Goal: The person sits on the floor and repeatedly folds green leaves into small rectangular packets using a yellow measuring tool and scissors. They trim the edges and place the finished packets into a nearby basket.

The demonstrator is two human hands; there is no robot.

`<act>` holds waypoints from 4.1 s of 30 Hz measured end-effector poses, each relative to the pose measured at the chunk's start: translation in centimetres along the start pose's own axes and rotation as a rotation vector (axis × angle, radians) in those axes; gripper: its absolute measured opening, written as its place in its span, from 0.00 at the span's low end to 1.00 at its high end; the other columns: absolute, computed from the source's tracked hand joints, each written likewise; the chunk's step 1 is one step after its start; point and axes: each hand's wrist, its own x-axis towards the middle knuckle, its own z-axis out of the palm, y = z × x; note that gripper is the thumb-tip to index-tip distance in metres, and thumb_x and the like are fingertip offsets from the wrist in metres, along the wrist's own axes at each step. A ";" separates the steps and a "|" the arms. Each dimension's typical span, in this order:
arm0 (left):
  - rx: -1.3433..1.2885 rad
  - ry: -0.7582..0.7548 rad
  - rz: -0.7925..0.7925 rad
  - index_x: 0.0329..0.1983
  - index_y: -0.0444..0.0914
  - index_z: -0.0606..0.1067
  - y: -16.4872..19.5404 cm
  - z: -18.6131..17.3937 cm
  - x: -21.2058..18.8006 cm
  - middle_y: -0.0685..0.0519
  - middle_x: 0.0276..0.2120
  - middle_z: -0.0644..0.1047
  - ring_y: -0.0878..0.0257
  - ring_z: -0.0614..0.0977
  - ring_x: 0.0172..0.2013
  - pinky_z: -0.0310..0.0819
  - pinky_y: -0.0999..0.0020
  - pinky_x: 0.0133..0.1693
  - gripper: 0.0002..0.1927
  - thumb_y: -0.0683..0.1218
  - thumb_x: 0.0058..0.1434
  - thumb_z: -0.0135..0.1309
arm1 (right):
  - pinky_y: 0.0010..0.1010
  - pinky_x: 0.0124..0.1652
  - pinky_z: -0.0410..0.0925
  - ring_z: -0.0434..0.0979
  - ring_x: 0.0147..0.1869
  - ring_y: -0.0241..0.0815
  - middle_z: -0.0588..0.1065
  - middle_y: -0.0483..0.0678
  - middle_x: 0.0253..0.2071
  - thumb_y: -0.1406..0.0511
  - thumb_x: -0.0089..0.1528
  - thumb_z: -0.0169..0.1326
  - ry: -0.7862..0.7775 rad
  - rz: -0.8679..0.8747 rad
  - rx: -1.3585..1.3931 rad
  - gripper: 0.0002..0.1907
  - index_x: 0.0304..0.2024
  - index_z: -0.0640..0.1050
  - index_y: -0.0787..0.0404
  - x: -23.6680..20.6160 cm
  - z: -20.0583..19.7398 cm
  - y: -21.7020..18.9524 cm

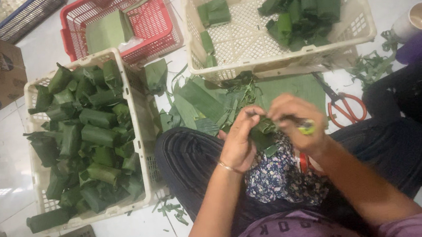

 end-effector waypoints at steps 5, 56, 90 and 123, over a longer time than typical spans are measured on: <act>0.080 0.060 0.123 0.50 0.38 0.71 -1.1 1.6 0.0 0.55 0.46 0.73 0.65 0.74 0.49 0.70 0.68 0.52 0.08 0.42 0.70 0.48 | 0.34 0.45 0.73 0.77 0.44 0.44 0.73 0.49 0.39 0.47 0.73 0.45 0.191 -0.051 0.144 0.26 0.39 0.71 0.63 -0.9 0.9 -0.3; 0.088 0.164 -0.157 0.57 0.36 0.71 -1.3 -8.1 -0.1 0.44 0.35 0.76 0.54 0.82 0.31 0.82 0.53 0.30 0.17 0.49 0.71 0.43 | 0.47 0.47 0.74 0.84 0.44 0.60 0.82 0.59 0.38 0.41 0.59 0.57 -0.382 1.311 -1.103 0.34 0.47 0.84 0.62 -7.7 -20.5 8.4; 1.291 0.292 0.555 0.75 0.39 0.58 0.3 -1.4 -3.3 0.50 0.60 0.80 0.58 0.82 0.40 0.80 0.69 0.42 0.48 0.37 0.52 0.66 | 0.50 0.48 0.73 0.82 0.52 0.58 0.82 0.56 0.47 0.46 0.62 0.57 -0.455 1.124 -1.375 0.25 0.53 0.80 0.54 -8.7 -14.4 13.8; 1.272 0.409 0.794 0.75 0.36 0.55 2.1 -3.5 0.9 0.38 0.67 0.69 0.47 0.73 0.65 0.65 0.62 0.65 0.51 0.47 0.53 0.70 | 0.19 0.34 0.70 0.76 0.33 0.29 0.77 0.39 0.33 0.68 0.58 0.67 0.218 0.811 -0.309 0.09 0.36 0.79 0.63 0.9 -3.3 7.1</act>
